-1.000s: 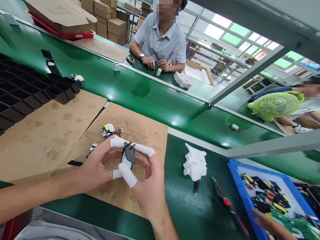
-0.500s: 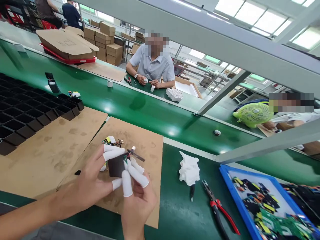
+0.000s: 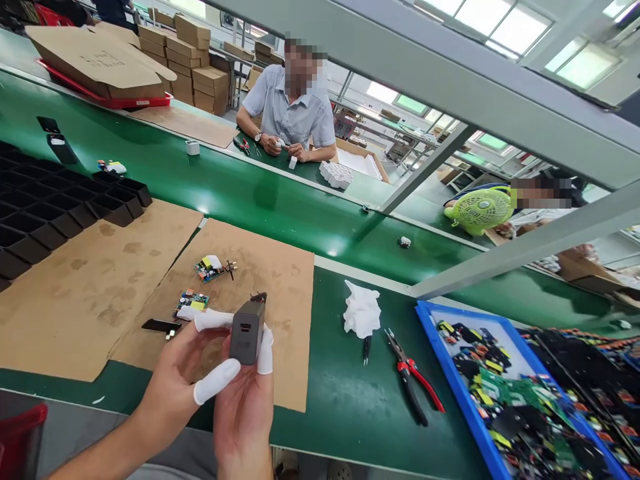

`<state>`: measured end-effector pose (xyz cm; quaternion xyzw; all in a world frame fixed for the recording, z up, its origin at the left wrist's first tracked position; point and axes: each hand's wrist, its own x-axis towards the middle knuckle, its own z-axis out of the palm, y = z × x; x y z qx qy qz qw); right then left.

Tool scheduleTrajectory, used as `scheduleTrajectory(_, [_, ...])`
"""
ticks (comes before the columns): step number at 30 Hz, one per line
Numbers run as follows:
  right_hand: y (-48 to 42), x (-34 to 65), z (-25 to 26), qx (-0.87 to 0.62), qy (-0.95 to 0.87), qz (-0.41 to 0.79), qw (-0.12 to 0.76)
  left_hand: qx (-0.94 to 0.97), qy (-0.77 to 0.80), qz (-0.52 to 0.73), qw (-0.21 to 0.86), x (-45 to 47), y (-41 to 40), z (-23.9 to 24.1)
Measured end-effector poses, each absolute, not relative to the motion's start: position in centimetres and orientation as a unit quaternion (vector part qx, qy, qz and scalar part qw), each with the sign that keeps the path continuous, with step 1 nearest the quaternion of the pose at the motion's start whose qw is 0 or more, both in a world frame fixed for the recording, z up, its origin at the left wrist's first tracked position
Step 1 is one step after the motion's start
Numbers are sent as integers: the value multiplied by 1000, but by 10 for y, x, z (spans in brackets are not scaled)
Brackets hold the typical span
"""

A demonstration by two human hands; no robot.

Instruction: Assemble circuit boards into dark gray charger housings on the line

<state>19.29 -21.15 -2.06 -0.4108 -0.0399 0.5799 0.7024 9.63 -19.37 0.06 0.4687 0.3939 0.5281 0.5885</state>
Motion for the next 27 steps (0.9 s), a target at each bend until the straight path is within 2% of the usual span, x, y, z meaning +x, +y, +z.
scheduleTrajectory(6, [-214, 192, -19, -393, 11, 582, 712, 477, 381, 522, 596, 90, -195, 5])
scheduleTrajectory(19, [-211, 193, -13, -439, -39, 568, 696, 462, 374, 511, 621, 91, -196, 5])
scheduleTrajectory(21, [-209, 200, -12, -459, -96, 517, 716, 463, 374, 518, 615, 89, -193, 3])
scheduleTrajectory(24, [-210, 222, -9, -511, -272, 350, 736, 472, 377, 511, 611, 83, -180, -2])
scheduleTrajectory(27, [-215, 252, -6, -533, -470, 235, 663, 536, 378, 439, 614, 80, -158, -7])
